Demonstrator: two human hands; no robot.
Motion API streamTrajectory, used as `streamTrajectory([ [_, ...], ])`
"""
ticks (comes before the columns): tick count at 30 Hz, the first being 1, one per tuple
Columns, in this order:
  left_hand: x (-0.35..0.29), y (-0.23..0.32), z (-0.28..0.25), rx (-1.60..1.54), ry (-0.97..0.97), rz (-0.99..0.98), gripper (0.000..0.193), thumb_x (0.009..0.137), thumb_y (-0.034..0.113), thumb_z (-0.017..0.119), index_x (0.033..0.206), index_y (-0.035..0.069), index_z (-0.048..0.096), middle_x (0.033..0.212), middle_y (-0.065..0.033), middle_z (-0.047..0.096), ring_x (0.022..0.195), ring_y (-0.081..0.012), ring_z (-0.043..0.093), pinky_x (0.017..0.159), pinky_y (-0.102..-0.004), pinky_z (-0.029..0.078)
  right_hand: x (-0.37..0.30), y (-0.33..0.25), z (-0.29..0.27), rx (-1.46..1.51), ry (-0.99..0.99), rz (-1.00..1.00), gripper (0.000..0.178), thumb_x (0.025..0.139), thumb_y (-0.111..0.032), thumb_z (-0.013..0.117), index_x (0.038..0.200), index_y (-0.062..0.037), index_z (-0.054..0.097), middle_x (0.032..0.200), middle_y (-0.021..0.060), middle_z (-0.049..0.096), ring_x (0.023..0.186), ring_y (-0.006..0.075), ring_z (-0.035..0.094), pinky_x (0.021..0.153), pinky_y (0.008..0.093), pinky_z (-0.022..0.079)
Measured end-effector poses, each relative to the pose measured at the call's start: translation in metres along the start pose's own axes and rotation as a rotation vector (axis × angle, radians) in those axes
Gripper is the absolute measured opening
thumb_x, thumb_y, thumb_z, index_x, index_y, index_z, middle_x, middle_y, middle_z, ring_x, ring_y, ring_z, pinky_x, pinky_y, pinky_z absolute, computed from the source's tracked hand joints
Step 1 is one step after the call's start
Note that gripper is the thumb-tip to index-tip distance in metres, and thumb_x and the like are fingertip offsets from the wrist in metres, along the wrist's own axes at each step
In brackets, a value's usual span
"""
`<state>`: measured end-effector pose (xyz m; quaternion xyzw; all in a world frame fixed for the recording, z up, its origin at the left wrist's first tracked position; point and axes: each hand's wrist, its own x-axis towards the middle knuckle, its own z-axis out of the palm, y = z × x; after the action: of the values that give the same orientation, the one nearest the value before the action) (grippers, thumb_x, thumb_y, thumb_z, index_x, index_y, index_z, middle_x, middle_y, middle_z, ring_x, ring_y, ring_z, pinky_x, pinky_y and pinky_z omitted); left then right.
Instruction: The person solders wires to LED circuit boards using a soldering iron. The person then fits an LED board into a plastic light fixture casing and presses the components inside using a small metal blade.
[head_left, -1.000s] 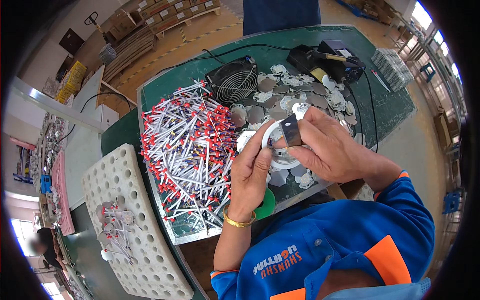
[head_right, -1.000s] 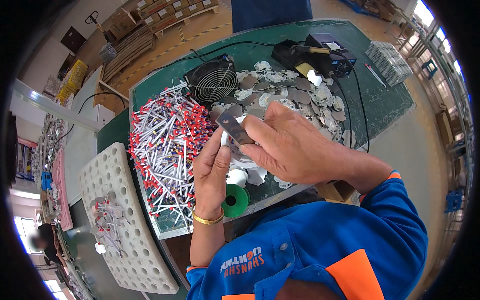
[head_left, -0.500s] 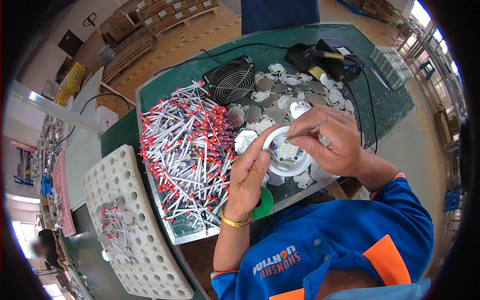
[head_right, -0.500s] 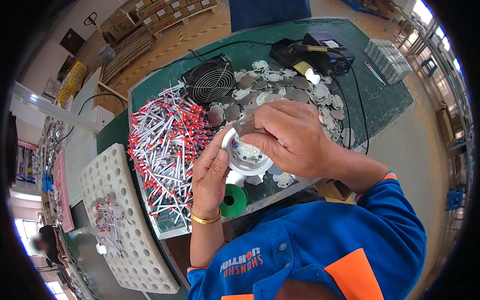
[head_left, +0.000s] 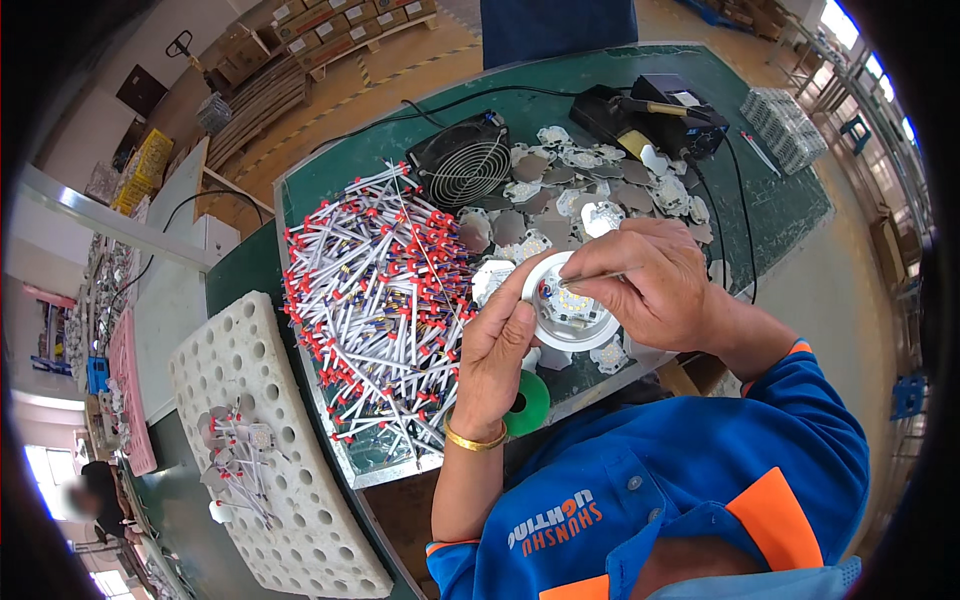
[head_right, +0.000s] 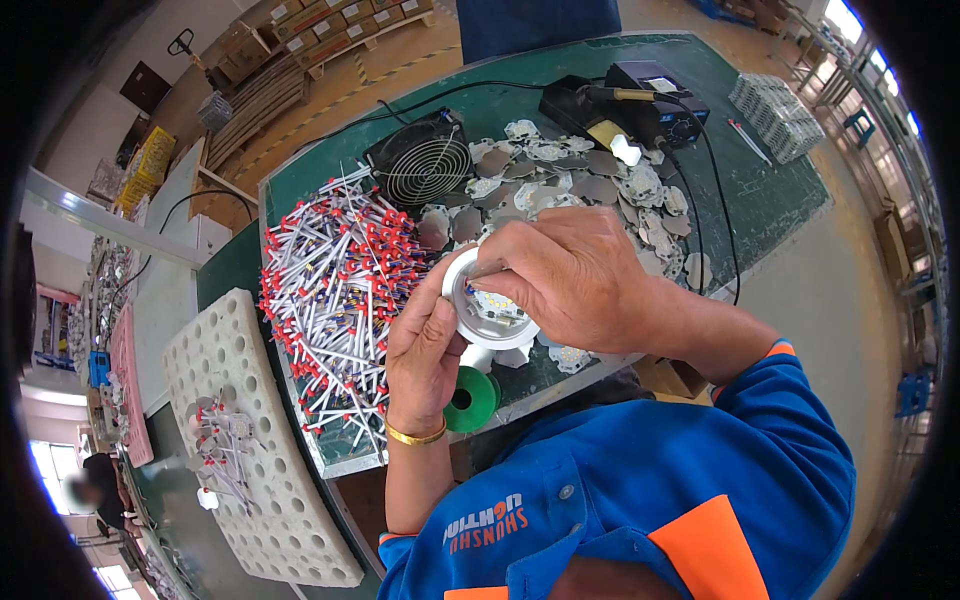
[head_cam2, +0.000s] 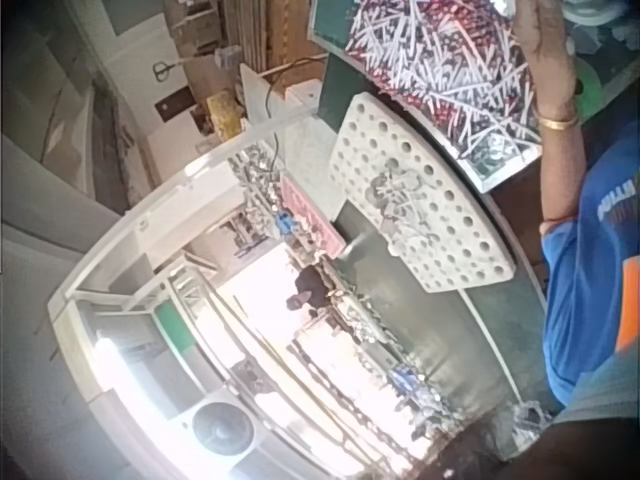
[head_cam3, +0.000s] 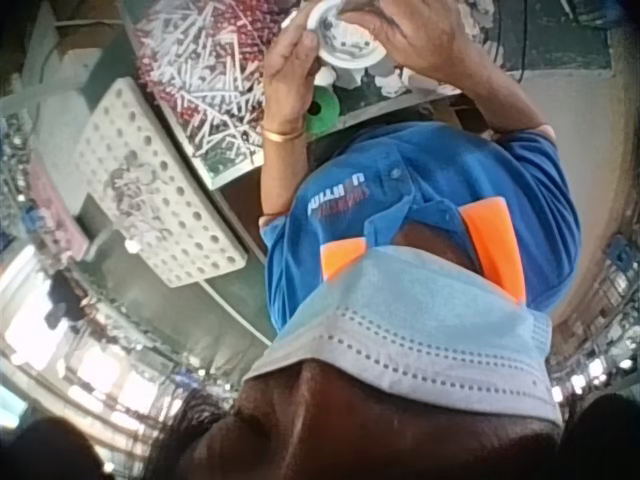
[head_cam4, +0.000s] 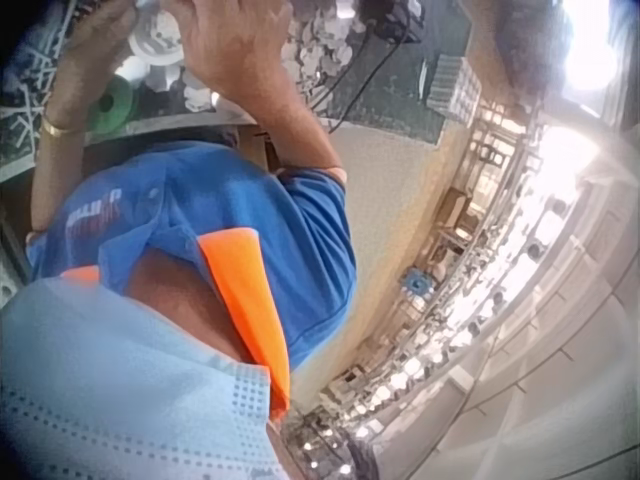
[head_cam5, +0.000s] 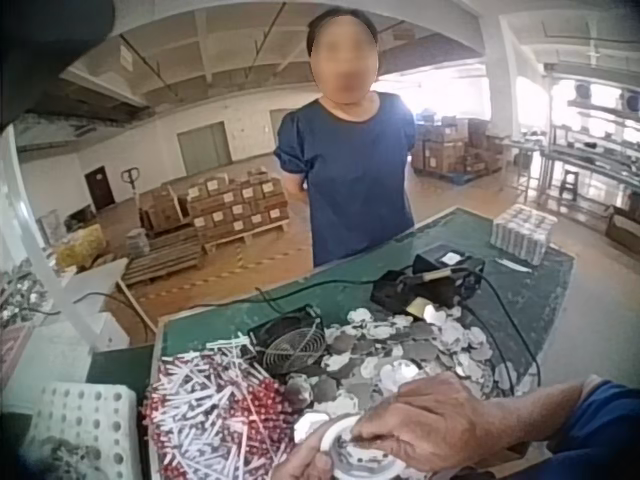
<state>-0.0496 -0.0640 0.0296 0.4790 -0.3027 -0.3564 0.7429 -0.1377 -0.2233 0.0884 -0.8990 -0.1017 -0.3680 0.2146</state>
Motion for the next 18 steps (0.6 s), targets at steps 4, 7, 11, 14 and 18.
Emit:
streamTrajectory([
  [4,0.0003,0.0002,0.0012,-0.009,0.008,0.005,0.048,0.095,0.032,0.048,0.134,0.003,0.044,0.082,0.0050,0.053,0.064,-0.0006,0.037,0.057,-0.0153,0.030,-0.0015,0.0008,0.0011,-0.011,0.010,-0.026,0.020,0.073,-0.014,0.072,0.083,-0.0086,0.055,0.060,0.0047,0.055,0.052,0.0239,0.056,0.048,0.0338,0.040],
  [7,0.0006,0.0018,0.0039,-0.004,0.043,0.016,0.046,0.096,0.030,0.047,0.134,0.004,0.044,0.080,0.0051,0.051,0.065,-0.0010,0.037,0.057,-0.0156,0.030,-0.0024,0.0027,0.0040,0.011,0.015,-0.033,0.020,0.072,-0.013,0.072,0.083,-0.0087,0.056,0.060,0.0048,0.055,0.052,0.0234,0.055,0.048,0.0337,0.040],
  [11,0.0013,0.0022,-0.0020,0.010,-0.035,-0.002,0.047,0.096,0.021,0.046,0.134,-0.004,0.037,0.127,-0.0131,0.050,0.113,-0.0179,0.052,0.094,-0.0292,0.044,-0.0050,0.0072,0.0028,0.053,0.039,-0.055,0.021,0.070,-0.010,0.072,0.085,-0.0077,0.057,0.062,0.0051,0.056,0.052,0.0223,0.055,0.047,0.0330,0.040],
  [14,0.0020,0.0003,-0.0014,0.047,-0.032,0.031,0.044,0.097,0.027,0.046,0.135,0.005,0.043,0.072,0.0067,0.043,0.063,-0.0017,0.035,0.055,-0.0170,0.028,-0.0040,0.0055,0.0061,0.060,0.058,-0.078,0.022,0.069,-0.008,0.072,0.085,-0.0069,0.057,0.065,0.0052,0.059,0.052,0.0218,0.056,0.047,0.0326,0.040],
  [18,0.0014,-0.0008,-0.0045,0.044,-0.050,0.044,0.044,0.097,0.026,0.046,0.135,0.005,0.043,0.070,0.0072,0.042,0.061,-0.0018,0.033,0.054,-0.0173,0.027,-0.0039,0.0050,0.0080,0.011,0.022,-0.087,0.023,0.069,-0.006,0.072,0.085,-0.0067,0.057,0.069,0.0051,0.061,0.053,0.0215,0.057,0.047,0.0324,0.041],
])
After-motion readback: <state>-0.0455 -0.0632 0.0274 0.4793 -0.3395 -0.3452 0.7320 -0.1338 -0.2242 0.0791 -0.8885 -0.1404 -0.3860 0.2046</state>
